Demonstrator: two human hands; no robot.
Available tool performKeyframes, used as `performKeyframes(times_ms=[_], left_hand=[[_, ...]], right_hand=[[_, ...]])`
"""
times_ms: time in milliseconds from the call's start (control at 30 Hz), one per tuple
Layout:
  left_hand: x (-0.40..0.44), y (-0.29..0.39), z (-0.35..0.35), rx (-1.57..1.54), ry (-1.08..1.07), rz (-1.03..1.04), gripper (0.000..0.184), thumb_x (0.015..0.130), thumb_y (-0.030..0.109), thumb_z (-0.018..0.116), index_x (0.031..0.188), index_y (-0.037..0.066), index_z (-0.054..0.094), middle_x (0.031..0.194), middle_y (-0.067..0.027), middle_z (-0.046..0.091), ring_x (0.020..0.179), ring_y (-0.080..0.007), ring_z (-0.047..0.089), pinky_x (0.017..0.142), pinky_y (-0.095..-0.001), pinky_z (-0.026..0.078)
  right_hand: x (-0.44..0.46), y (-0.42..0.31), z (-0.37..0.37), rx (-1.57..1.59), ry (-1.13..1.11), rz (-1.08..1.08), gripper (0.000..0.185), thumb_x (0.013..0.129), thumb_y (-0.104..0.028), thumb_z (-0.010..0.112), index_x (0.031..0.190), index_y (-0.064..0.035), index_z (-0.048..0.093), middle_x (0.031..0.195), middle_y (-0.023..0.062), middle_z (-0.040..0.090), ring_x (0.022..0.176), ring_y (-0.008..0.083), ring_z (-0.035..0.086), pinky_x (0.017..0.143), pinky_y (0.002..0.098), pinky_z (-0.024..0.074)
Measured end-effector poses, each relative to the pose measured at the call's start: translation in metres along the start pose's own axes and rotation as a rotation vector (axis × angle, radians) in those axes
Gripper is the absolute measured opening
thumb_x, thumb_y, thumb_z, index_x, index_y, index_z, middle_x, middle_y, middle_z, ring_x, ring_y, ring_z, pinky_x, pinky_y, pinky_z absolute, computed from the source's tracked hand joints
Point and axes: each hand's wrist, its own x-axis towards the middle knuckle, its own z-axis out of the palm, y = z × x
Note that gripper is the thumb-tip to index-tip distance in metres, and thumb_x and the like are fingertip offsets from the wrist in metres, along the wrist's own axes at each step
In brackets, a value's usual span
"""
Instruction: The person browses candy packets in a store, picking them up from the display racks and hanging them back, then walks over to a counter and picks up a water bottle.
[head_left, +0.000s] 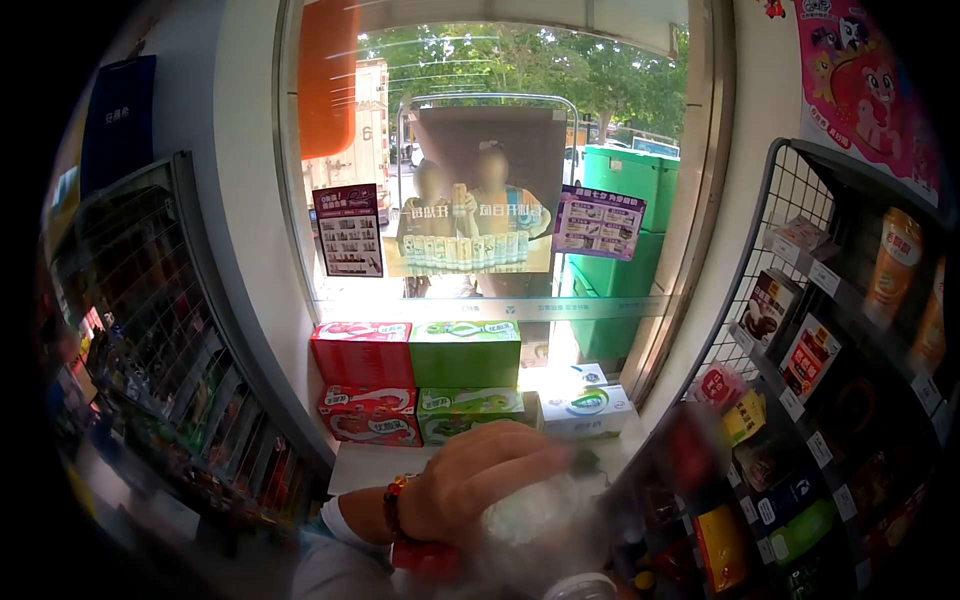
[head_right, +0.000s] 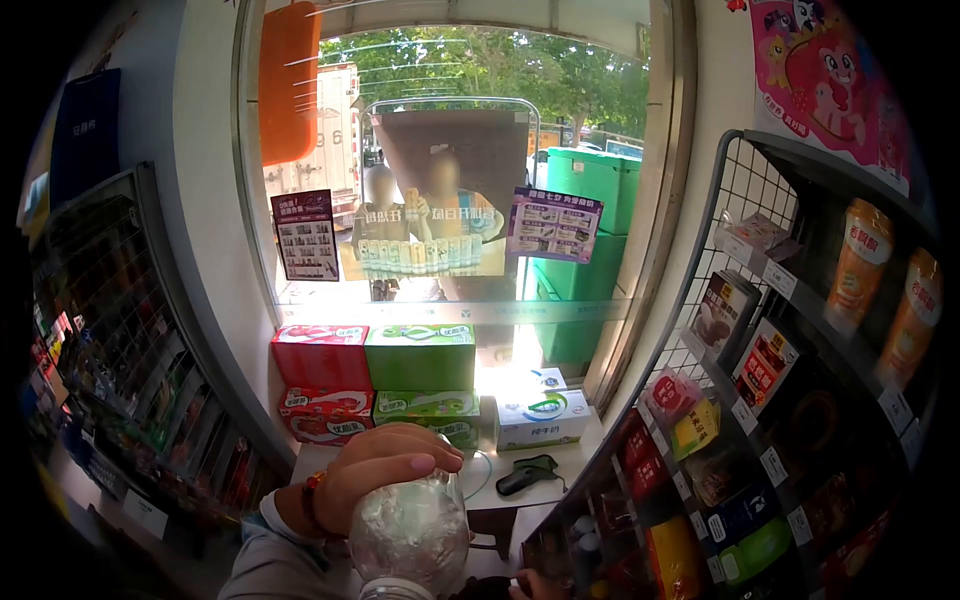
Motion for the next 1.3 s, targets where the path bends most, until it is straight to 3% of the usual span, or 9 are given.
performKeyframes(times_ms=[133,267,367,433,700,967,1033,1133,1300], left_hand=[[-0.034,-0.001,0.017,-0.309,-0.251,-0.392,0.087,0.068,0.033,0.090,0.139,0.003,0.051,0.121,-0.0146,0.068,0.106,-0.0281,0.069,0.091,-0.0384,0.054],[-0.062,0.001,0.050,-0.513,-0.498,-0.740,0.079,0.069,0.029,0.088,0.137,0.006,0.053,0.122,-0.0152,0.067,0.106,-0.0306,0.068,0.092,-0.0382,0.054],[-0.119,-0.003,0.081,-0.496,-0.568,-0.860,0.074,0.072,0.027,0.086,0.136,0.006,0.053,0.122,-0.0158,0.066,0.108,-0.0298,0.068,0.093,-0.0375,0.053],[-0.143,-0.001,0.088,-0.466,-0.537,-0.845,0.072,0.074,0.026,0.084,0.135,0.005,0.054,0.121,-0.0166,0.065,0.109,-0.0294,0.067,0.093,-0.0366,0.053],[-0.211,-0.002,0.086,-0.519,-0.619,-0.936,0.071,0.073,0.022,0.085,0.134,0.005,0.054,0.117,-0.0136,0.067,0.105,-0.0261,0.067,0.091,-0.0346,0.053],[-0.235,-0.018,0.093,-1.182,-0.930,-1.121,0.072,0.073,0.025,0.085,0.133,0.002,0.053,0.111,-0.0109,0.067,0.100,-0.0198,0.066,0.087,-0.0313,0.052],[-0.252,-0.023,0.103,-1.146,-0.903,-0.903,0.073,0.072,0.026,0.085,0.133,0.002,0.053,0.109,-0.0097,0.066,0.097,-0.0194,0.065,0.084,-0.0316,0.051],[-0.259,-0.026,0.107,-1.209,-0.898,-0.924,0.073,0.071,0.026,0.085,0.132,0.002,0.053,0.110,-0.0097,0.066,0.097,-0.0193,0.064,0.083,-0.0319,0.051],[-0.244,-0.026,0.103,-1.191,-0.818,-0.885,0.067,0.071,0.022,0.084,0.128,0.004,0.054,0.097,-0.0083,0.069,0.078,-0.0163,0.067,0.069,-0.0300,0.054]], right_hand=[[-0.023,-0.004,0.005,0.024,-0.076,0.120,0.030,0.101,-0.027,0.060,0.127,-0.0107,0.056,0.126,0.0189,0.059,0.109,0.0294,0.060,0.093,0.0415,0.0477],[-0.040,-0.007,0.007,0.067,0.388,-0.337,0.049,0.087,-0.004,0.073,0.130,-0.0015,0.050,0.120,0.0137,0.061,0.109,0.0223,0.062,0.092,0.0345,0.0532],[-0.046,-0.047,0.018,0.377,0.319,-0.343,0.048,0.085,-0.003,0.074,0.128,-0.0025,0.054,0.119,0.0130,0.062,0.106,0.0234,0.064,0.090,0.0362,0.0538],[-0.035,-0.103,0.002,-0.194,0.184,-0.464,0.036,0.081,-0.002,0.078,0.115,-0.0043,0.065,0.110,0.0161,0.069,0.096,0.0279,0.070,0.086,0.0369,0.0556],[-0.006,-0.091,0.024,-0.338,-0.090,-0.513,0.030,0.089,-0.010,0.074,0.118,-0.0069,0.066,0.120,0.0125,0.069,0.107,0.0276,0.068,0.089,0.0349,0.0558],[0.013,-0.076,0.017,-0.627,-0.405,-0.799,0.035,0.089,-0.007,0.067,0.124,-0.0091,0.064,0.133,0.0056,0.064,0.111,0.0275,0.064,0.093,0.0367,0.0546],[0.012,-0.078,0.020,-0.593,-0.388,-0.776,0.034,0.089,-0.010,0.067,0.123,-0.0098,0.064,0.132,0.0040,0.065,0.108,0.0286,0.066,0.092,0.0375,0.0554],[0.017,-0.074,0.023,-0.661,-0.445,-0.661,0.031,0.088,-0.017,0.072,0.118,-0.0096,0.068,0.116,0.0070,0.071,0.095,0.0290,0.069,0.082,0.0367,0.0569],[0.022,-0.071,0.030,-0.567,-0.300,-0.488,0.033,0.085,-0.038,0.077,0.074,-0.0097,0.065,0.063,0.0080,0.062,0.058,0.0290,0.062,0.054,0.0397,0.0465]])
